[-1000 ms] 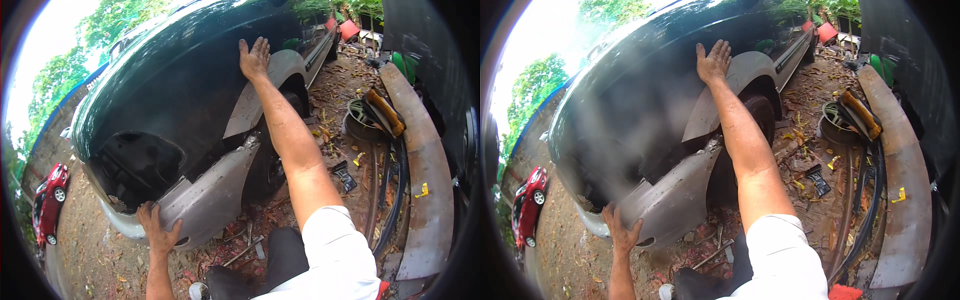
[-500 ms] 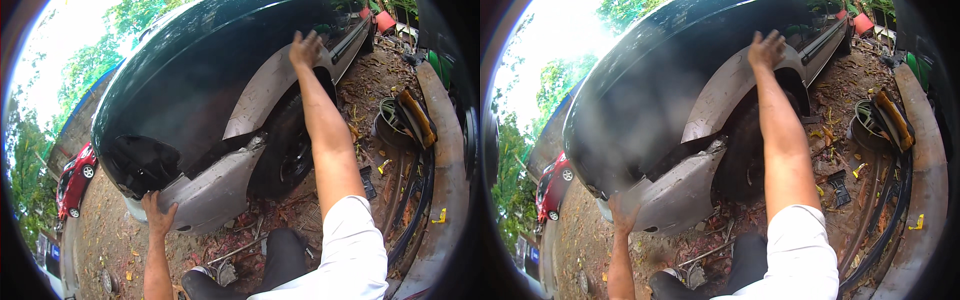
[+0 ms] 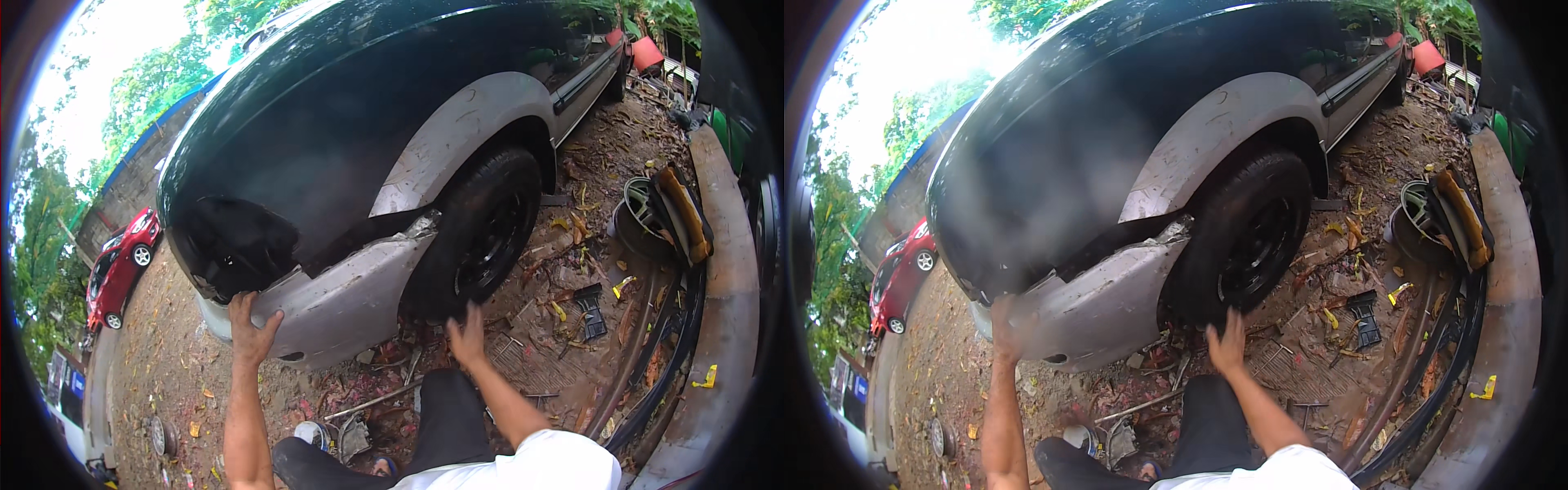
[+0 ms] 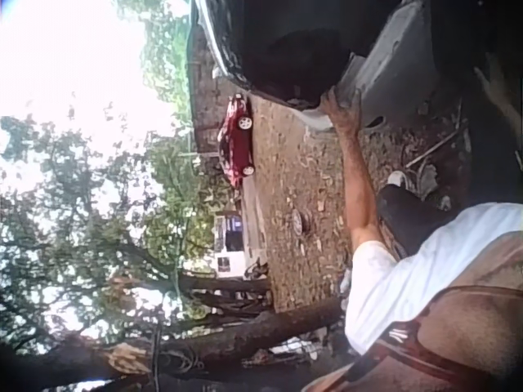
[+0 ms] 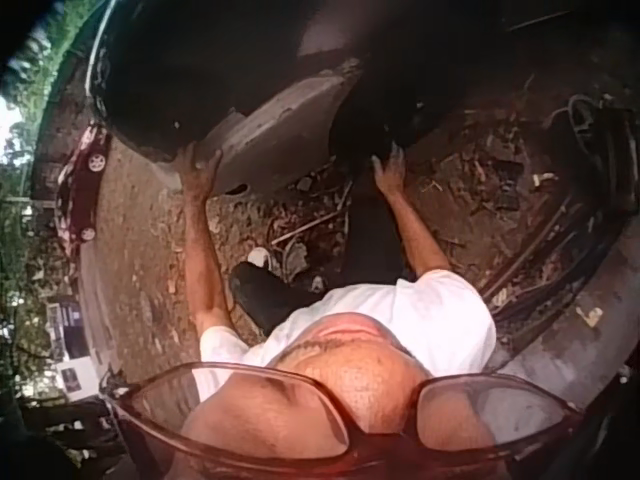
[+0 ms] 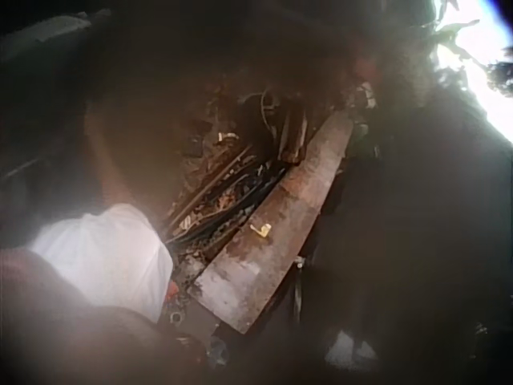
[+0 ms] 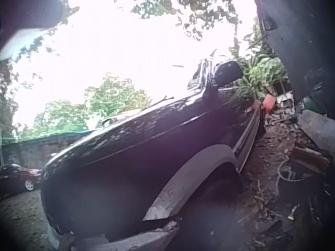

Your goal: Repairing and realigning a car's bumper using a hammer and a metal rod.

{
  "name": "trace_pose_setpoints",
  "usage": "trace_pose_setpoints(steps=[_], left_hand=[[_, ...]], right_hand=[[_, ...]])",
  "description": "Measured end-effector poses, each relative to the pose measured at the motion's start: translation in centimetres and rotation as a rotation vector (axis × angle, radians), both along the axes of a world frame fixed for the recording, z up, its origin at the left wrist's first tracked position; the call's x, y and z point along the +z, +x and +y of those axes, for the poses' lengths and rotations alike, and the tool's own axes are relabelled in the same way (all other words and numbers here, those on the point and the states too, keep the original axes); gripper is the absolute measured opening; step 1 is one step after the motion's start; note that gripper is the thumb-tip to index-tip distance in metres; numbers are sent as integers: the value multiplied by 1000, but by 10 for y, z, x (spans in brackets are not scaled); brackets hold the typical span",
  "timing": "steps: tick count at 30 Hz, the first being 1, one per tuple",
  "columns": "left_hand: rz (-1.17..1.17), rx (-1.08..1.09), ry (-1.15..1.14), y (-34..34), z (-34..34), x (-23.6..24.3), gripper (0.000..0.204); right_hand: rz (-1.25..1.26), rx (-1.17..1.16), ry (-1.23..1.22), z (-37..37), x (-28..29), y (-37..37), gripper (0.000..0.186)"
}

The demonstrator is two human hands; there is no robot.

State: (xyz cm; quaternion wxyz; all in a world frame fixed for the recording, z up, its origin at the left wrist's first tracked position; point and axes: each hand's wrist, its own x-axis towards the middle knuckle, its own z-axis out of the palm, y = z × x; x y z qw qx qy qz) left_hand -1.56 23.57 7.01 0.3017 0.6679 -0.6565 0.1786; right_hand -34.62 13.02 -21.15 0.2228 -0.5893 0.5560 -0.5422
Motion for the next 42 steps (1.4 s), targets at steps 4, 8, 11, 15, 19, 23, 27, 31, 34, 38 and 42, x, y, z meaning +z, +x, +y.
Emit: trace_pose_setpoints(steps=[4, 8, 11, 15, 19, 23, 27, 31, 34, 38, 42], left_hand=[[-39, -66, -98, -3, 4, 6, 54], [-17, -32, -48, -6, 9, 11, 50], [-33, -45, -64, -5, 8, 12, 48], [-56, -107, -104, 4, 6, 11, 50], [-107, -184, -135, 19, 1, 2, 53], [-211, -199, -251, 35, -8, -17, 52], [-100, -116, -191, 51, -22, -39, 43], [-159, -86, -284, 62, -30, -52, 44], [-75, -124, -341, 63, -36, -55, 41], [2, -19, -341, 57, -36, -63, 46], [112, 82, -333, 56, -30, -71, 46]], right_hand=[[535, 380, 515, 98, -49, 2, 75], [496, 754, 510, 83, -36, -34, 63], [429, 645, 491, 65, -13, -42, 59], [224, 351, 409, 61, 11, -32, 58], [198, 279, 337, 63, 21, -29, 57], [363, -55, 481, 60, 2, -62, 52], [-13, -164, 511, 84, -32, -122, 49], [22, -281, 673, 133, -39, -154, 46], [295, -229, 695, 138, -30, -149, 47], [393, -91, 660, 111, -27, -120, 42], [594, 94, 871, 94, -45, -76, 37]])
